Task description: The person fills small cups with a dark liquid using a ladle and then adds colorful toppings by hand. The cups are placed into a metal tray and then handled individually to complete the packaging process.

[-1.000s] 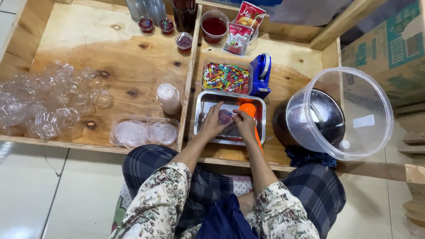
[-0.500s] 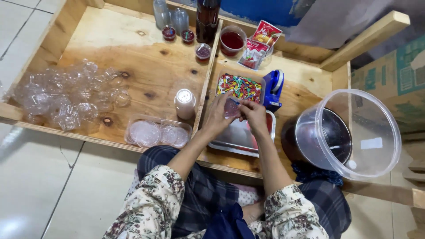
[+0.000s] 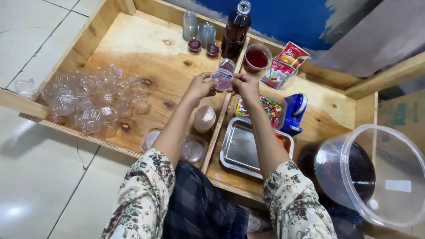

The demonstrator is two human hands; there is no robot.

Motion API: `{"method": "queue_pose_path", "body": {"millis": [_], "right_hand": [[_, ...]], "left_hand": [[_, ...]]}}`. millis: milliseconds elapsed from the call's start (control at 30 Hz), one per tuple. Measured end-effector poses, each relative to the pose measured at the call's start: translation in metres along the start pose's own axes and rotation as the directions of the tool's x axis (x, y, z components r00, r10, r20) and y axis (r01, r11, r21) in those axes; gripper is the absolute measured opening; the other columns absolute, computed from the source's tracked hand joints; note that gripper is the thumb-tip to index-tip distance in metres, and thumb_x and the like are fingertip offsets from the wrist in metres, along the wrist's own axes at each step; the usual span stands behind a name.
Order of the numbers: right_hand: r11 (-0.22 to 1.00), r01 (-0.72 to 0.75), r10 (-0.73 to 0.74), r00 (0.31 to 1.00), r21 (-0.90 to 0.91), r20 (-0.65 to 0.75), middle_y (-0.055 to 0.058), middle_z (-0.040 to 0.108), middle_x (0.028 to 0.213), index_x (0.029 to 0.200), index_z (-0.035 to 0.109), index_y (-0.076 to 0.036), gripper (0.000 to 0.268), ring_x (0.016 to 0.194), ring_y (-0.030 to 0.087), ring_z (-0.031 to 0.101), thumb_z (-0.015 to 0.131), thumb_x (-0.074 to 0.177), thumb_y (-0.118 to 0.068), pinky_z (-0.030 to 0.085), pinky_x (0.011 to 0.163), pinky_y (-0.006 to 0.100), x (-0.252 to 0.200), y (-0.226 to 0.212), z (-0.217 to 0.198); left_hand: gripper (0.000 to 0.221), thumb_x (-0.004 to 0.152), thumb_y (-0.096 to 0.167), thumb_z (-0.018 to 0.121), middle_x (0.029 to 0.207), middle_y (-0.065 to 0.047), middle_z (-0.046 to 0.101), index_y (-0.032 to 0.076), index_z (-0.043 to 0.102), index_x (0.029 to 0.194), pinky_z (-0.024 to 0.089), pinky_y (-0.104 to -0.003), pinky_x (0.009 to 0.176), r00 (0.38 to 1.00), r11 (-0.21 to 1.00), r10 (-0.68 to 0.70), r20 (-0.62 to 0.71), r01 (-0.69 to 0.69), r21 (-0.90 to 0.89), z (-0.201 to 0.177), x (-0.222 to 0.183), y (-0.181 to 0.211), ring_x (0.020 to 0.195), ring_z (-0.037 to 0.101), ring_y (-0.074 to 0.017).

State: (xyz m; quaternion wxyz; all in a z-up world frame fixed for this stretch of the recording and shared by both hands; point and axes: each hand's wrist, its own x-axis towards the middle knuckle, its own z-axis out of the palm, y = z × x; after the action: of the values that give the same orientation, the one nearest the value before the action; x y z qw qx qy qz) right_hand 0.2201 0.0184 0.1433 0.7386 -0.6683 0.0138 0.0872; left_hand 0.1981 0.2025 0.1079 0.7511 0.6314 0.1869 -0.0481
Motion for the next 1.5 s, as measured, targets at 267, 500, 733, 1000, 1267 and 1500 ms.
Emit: {"method": "queue_pose_path", "body": {"millis": [267, 500, 733, 1000, 1267, 1500], "right_hand": [[0.961, 0.040, -0.014, 0.995, -0.272, 0.098, 0.014, 0.072, 0.097, 0.128, 0.067, -0.002, 0.037, 0.076, 0.018, 0.073, 0.063, 0.093, -0.011, 0.062, 0.063, 0.029, 0.052, 0.023, 0.004], [-0.014, 0.337, 0.100, 0.937, -0.941, 0.334, -0.005, 0.040, 0.160, 0.154, 0.045, -0.038, 0.067, 0.133, 0.038, 0.044, 0.046, 0.090, -0.015, 0.050, 0.099, 0.066, 0.082, 0.044, 0.003], [-0.195, 0.309, 0.246, 0.934, -0.931, 0.259, -0.003, 0.029, 0.160, 0.158, 0.032, -0.045, 0.077, 0.133, 0.040, 0.031, 0.052, 0.089, -0.017, 0.046, 0.097, 0.066, 0.117, 0.064, 0.016], [-0.164, 0.254, 0.329, 0.925, -0.953, 0.189, 0.000, 0.042, 0.153, 0.158, 0.034, -0.045, 0.069, 0.135, 0.036, 0.027, 0.049, 0.092, -0.028, 0.045, 0.100, 0.061, 0.137, 0.074, 0.015], [-0.167, 0.237, 0.340, 0.925, -0.957, 0.169, -0.001, 0.043, 0.155, 0.155, 0.041, -0.044, 0.062, 0.135, 0.035, 0.026, 0.048, 0.093, -0.039, 0.044, 0.102, 0.059, 0.131, 0.062, 0.023], [-0.184, 0.244, 0.340, 0.925, -0.952, 0.171, 0.002, 0.042, 0.156, 0.158, 0.035, -0.043, 0.064, 0.136, 0.036, 0.027, 0.047, 0.095, -0.042, 0.042, 0.105, 0.058, 0.129, 0.064, 0.024]], "left_hand": [[0.051, 0.084, 0.002, 0.070, 0.086, -0.022, 0.070, -0.001, 0.055, 0.133, 0.068, -0.036, 0.065, 0.992, 0.982, -0.081, -0.094, 0.063, -0.176, -0.023, 0.087, -0.034, 0.069, 0.075, -0.0237], [0.045, 0.085, 0.003, 0.069, 0.087, -0.027, 0.068, -0.004, 0.060, 0.128, 0.067, -0.036, 0.053, 0.971, 1.000, 0.025, -0.236, -0.027, -0.006, -0.031, 0.142, -0.079, 0.063, 0.076, -0.0293], [0.039, 0.085, 0.005, 0.070, 0.100, -0.031, 0.069, 0.002, 0.067, 0.124, 0.067, -0.035, 0.057, 0.943, 0.997, -0.050, -0.328, 0.068, 0.042, -0.015, 0.179, -0.103, 0.072, 0.076, -0.0350], [0.036, 0.088, 0.007, 0.068, 0.094, -0.025, 0.072, 0.007, 0.068, 0.124, 0.067, -0.031, 0.057, 0.923, 0.992, -0.024, -0.383, 0.071, 0.108, -0.015, 0.212, -0.117, 0.068, 0.077, -0.0308], [0.041, 0.088, 0.006, 0.067, 0.099, -0.024, 0.073, 0.006, 0.064, 0.129, 0.067, -0.029, 0.056, 0.924, 0.976, 0.011, -0.383, 0.073, 0.205, -0.015, 0.226, -0.116, 0.068, 0.077, -0.0248], [0.061, 0.085, 0.009, 0.067, 0.111, -0.025, 0.069, 0.005, 0.051, 0.144, 0.069, -0.030, 0.063, 0.935, 0.975, 0.013, -0.353, 0.066, 0.212, -0.023, 0.208, -0.106, 0.077, 0.078, -0.0255]]}}
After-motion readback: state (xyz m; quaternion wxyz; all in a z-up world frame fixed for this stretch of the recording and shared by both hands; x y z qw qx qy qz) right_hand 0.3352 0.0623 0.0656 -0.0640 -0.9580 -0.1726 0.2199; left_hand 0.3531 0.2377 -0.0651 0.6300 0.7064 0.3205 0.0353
